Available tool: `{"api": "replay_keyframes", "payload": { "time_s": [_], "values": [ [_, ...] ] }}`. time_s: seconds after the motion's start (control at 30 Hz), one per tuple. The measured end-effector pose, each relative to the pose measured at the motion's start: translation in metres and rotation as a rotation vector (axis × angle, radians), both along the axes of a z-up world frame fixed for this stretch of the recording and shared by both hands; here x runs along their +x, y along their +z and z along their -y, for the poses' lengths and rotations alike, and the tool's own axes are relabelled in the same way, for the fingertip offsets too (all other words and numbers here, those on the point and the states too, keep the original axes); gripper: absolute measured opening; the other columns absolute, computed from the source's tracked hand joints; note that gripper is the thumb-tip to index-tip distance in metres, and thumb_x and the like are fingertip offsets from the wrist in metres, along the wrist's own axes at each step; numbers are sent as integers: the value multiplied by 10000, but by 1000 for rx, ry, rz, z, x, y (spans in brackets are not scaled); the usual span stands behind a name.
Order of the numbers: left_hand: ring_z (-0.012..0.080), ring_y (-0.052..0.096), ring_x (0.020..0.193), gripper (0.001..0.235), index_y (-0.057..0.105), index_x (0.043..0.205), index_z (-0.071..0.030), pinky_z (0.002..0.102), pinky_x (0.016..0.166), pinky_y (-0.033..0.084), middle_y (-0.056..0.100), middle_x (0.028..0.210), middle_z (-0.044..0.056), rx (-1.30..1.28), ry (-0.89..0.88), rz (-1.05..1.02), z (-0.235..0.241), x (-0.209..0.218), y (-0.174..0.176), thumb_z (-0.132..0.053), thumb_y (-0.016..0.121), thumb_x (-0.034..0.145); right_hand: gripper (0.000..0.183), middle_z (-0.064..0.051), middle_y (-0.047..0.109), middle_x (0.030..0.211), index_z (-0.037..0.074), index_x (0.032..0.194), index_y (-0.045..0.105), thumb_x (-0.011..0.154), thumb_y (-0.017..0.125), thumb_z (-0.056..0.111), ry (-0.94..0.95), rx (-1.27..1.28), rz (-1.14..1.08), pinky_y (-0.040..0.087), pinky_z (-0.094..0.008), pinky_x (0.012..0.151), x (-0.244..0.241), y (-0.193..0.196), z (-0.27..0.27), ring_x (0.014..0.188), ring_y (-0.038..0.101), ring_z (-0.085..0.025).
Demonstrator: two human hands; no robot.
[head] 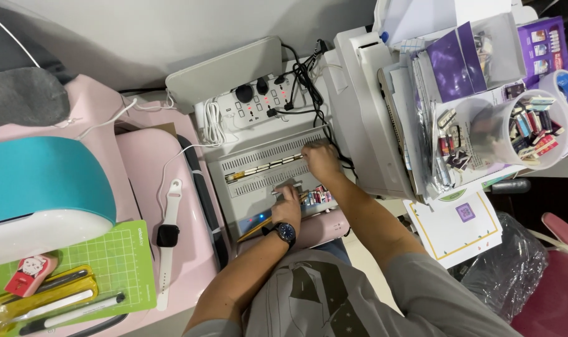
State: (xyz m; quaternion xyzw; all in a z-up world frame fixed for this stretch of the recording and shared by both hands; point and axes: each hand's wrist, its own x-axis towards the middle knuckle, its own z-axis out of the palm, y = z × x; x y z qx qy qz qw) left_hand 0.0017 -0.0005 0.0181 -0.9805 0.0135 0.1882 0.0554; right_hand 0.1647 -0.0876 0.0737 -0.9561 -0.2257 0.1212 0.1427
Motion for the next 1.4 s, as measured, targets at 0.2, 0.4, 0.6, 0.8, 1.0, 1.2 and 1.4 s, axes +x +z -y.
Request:
{"api": "replay_keyframes", "payload": {
  "time_s": [0.2, 0.4, 0.6, 0.8, 1.0, 1.2, 1.4],
  "values": [
    [241, 697, 592, 522, 384, 1435, 55, 398, 547, 591, 432, 1303, 379, 1, 0, -8, 0, -4, -8, -176, 570, 1005, 132, -143, 722, 957, 84, 1038, 746, 942, 656, 88, 140, -47, 229, 507, -419, 750, 2, -23, 16, 916, 682, -298],
    [227, 696, 608, 513, 397, 1420, 71, 385, 544, 590, 426, 1318, 382, -32, 13, -61, -2, 3, 5, -202, 561, 1018, 135, -128, 751, 939, 30, 1181, 485, 1080, 519, 112, -387, 800, -561, 503, -193, 625, -14, 37, 20, 755, 655, -116],
    [227, 696, 596, 491, 407, 1414, 62, 374, 533, 583, 449, 1300, 370, 3, 6, -36, 1, 1, -5, -201, 548, 1024, 215, -128, 768, 954, -3, 1054, 712, 849, 761, -49, -411, 968, -677, 618, -283, 763, -46, 56, 18, 816, 696, -140],
    [235, 680, 593, 539, 349, 1459, 62, 371, 527, 573, 401, 1333, 383, -28, 7, -106, -1, 2, -3, -208, 539, 1033, 212, -84, 765, 912, 54, 1027, 705, 852, 823, 68, -503, 868, -599, 575, -226, 640, -63, 9, 26, 757, 682, -106],
    [240, 684, 602, 546, 368, 1458, 48, 372, 512, 567, 410, 1325, 382, -9, -1, -108, 2, 1, -16, -217, 569, 1025, 220, -108, 749, 924, 34, 1164, 763, 958, 731, 103, -468, 839, -568, 583, -243, 656, -63, 25, 25, 799, 658, -120],
    [217, 680, 603, 549, 352, 1470, 41, 352, 519, 569, 423, 1316, 363, 11, -12, -74, -2, 1, -3, -224, 544, 1029, 176, -70, 790, 923, 192, 1099, 781, 927, 753, 211, -332, 347, -157, 599, -348, 712, -43, 6, 33, 866, 759, -247],
    [242, 681, 586, 540, 375, 1445, 61, 384, 518, 579, 432, 1292, 382, -31, 18, -25, -3, -6, -2, -206, 565, 1015, 100, -37, 743, 940, 221, 1036, 800, 957, 742, 211, -121, 191, 20, 601, -306, 736, -9, -52, 32, 864, 746, -216]
  ]
}}
